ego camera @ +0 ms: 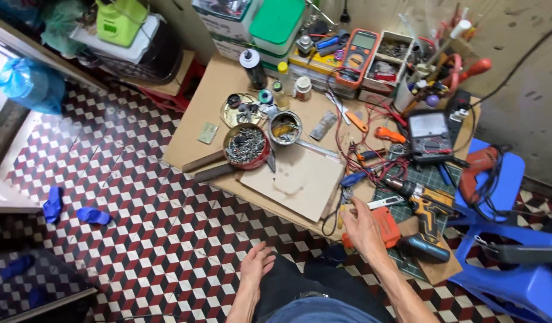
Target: Repairing and testing a portable electronic searchlight by checking the battery and internal components.
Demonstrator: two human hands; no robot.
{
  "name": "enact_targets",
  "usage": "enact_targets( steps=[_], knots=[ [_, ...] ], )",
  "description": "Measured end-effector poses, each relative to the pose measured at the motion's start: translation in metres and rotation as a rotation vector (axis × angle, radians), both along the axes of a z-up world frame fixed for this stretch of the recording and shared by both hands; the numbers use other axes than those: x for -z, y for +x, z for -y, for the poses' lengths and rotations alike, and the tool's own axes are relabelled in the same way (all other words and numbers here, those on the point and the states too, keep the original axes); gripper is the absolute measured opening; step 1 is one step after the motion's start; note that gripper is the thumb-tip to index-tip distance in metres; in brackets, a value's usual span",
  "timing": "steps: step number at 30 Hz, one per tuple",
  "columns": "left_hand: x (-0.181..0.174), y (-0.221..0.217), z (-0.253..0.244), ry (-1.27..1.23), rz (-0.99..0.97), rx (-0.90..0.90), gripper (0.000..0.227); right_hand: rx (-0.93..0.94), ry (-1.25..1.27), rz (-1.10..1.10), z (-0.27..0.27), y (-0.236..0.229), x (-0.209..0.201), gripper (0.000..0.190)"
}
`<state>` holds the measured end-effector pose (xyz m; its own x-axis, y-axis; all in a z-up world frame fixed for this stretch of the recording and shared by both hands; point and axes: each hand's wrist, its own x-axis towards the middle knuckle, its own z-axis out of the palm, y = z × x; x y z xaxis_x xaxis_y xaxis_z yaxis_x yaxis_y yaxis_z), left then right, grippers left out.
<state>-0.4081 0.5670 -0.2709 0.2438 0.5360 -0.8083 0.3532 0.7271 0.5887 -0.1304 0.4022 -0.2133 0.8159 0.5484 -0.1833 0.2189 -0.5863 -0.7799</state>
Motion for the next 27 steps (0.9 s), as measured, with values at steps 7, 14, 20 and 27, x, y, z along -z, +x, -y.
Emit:
enact_targets(
  steps=[7, 14, 20, 27],
  knots=[
    [0.01, 0.028, -0.107, 0.449, -0.07, 0.15, 0.046, -0.149, -0.132, -0.249, -0.06, -0.016, -0.019, 0.054],
    [0.067, 0.114, -0.301, 0.779, -0.123, 0.36, 0.055, 0.054, -0.018, -0.382, -0.161, -0.009, -0.015, 0.055],
    [0.071, 0.15, -0.356, 0.587, -0.193, 0.864, 0.044, 0.447, 0.076, -0.532, -0.245, 0.002, -0.024, 0.072],
    [0.03, 0.148, -0.365, 0.754, 0.055, 0.906, 0.032, 0.673, 0.113, -0.566, -0.296, -0.003, -0.03, 0.072]
  ],
)
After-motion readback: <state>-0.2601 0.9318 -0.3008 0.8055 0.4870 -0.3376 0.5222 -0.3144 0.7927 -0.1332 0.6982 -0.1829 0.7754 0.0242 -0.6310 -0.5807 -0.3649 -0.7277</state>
